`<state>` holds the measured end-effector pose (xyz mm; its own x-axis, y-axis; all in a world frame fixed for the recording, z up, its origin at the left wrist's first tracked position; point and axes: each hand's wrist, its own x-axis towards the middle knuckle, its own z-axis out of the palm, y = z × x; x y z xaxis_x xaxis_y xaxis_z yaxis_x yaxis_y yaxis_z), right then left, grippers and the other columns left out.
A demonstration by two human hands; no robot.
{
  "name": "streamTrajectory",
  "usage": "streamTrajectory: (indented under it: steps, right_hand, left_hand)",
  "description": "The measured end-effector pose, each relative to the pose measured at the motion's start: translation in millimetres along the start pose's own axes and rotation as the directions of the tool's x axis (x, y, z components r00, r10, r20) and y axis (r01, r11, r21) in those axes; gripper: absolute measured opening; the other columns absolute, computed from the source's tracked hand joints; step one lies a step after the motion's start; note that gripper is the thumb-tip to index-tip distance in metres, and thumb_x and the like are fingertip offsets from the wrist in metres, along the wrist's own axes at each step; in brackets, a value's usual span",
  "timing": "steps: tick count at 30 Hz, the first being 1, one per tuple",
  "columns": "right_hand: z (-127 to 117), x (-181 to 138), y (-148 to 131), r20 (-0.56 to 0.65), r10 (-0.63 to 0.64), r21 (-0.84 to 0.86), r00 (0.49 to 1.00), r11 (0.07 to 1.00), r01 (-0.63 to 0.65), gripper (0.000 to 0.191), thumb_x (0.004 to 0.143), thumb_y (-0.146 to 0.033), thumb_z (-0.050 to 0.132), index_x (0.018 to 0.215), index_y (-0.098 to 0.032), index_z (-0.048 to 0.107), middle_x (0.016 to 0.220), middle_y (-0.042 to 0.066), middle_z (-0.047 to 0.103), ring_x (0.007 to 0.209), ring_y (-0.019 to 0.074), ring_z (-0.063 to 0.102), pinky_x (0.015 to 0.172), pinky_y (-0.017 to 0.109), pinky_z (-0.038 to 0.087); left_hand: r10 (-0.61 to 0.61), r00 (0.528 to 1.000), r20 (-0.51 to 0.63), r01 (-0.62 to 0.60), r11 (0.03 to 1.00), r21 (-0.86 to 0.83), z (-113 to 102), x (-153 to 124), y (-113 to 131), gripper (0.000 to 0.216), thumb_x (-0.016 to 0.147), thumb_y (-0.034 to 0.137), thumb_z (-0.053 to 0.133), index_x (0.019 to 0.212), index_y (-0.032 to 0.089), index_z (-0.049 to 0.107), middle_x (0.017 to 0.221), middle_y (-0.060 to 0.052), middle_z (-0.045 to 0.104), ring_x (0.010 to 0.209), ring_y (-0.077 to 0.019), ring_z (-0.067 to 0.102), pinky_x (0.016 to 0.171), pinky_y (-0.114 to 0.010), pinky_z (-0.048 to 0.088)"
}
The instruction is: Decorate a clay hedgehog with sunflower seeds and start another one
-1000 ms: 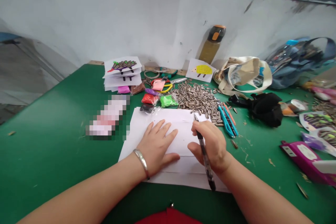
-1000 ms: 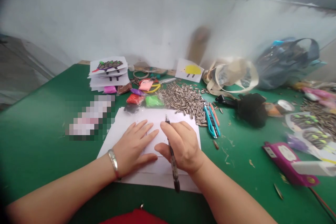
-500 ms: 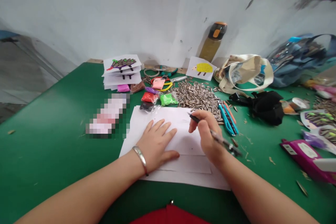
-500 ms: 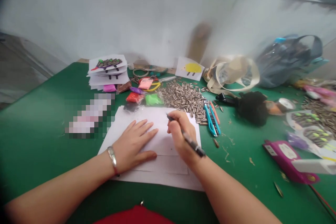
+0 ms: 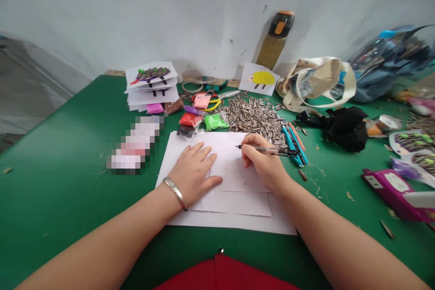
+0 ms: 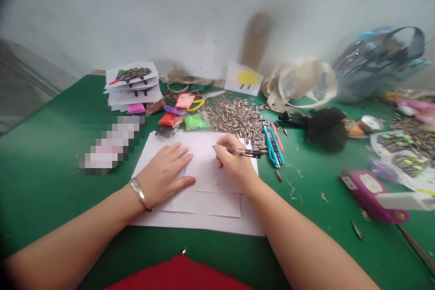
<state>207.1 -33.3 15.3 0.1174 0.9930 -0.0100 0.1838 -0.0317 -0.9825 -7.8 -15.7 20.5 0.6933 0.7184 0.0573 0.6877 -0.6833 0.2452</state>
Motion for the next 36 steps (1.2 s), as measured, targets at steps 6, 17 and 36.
streamTrajectory:
  steps: [6, 17, 36]
  right_hand:
    - [0, 1, 1, 0.005, 0.002, -0.017, 1.000, 1.000, -0.002, 0.002, 0.079, -0.019, 0.055, 0.078, -0.021, 0.057, 0.061, -0.006, 0.055, 0.050, 0.0107, 0.054, 0.050, 0.024, 0.043]
    - [1, 2, -3, 0.015, 0.015, -0.034, 1.000, 0.999, -0.015, 0.010, 0.083, -0.026, 0.056, 0.075, -0.021, 0.056, 0.060, -0.005, 0.055, 0.049, 0.0102, 0.052, 0.050, 0.024, 0.041]
    - [-2, 2, -3, 0.022, 0.022, -0.007, 1.000, 1.000, -0.022, 0.014, 0.085, -0.026, 0.056, 0.072, -0.021, 0.054, 0.059, -0.006, 0.055, 0.048, 0.0089, 0.052, 0.049, 0.023, 0.041]
  left_hand:
    - [-0.071, 0.997, 0.000, 0.071, 0.993, 0.095, -8, 4, -16, 0.043, 0.089, 0.043, 0.056, 0.115, 0.010, 0.063, 0.125, -0.019, 0.060, 0.120, -0.0354, 0.051, 0.102, -0.054, 0.040]
    - [0.141, 0.990, -0.014, -0.140, 0.990, 0.031, -4, 0, 4, 0.050, 0.088, 0.044, 0.060, 0.124, 0.010, 0.059, 0.130, -0.017, 0.060, 0.125, -0.0366, 0.049, 0.105, -0.055, 0.039]
    - [-0.136, 0.989, -0.061, 0.143, 0.981, 0.130, -14, 2, -11, 0.050, 0.092, 0.043, 0.052, 0.125, 0.006, 0.059, 0.135, -0.019, 0.056, 0.133, -0.0365, 0.041, 0.111, -0.052, 0.033]
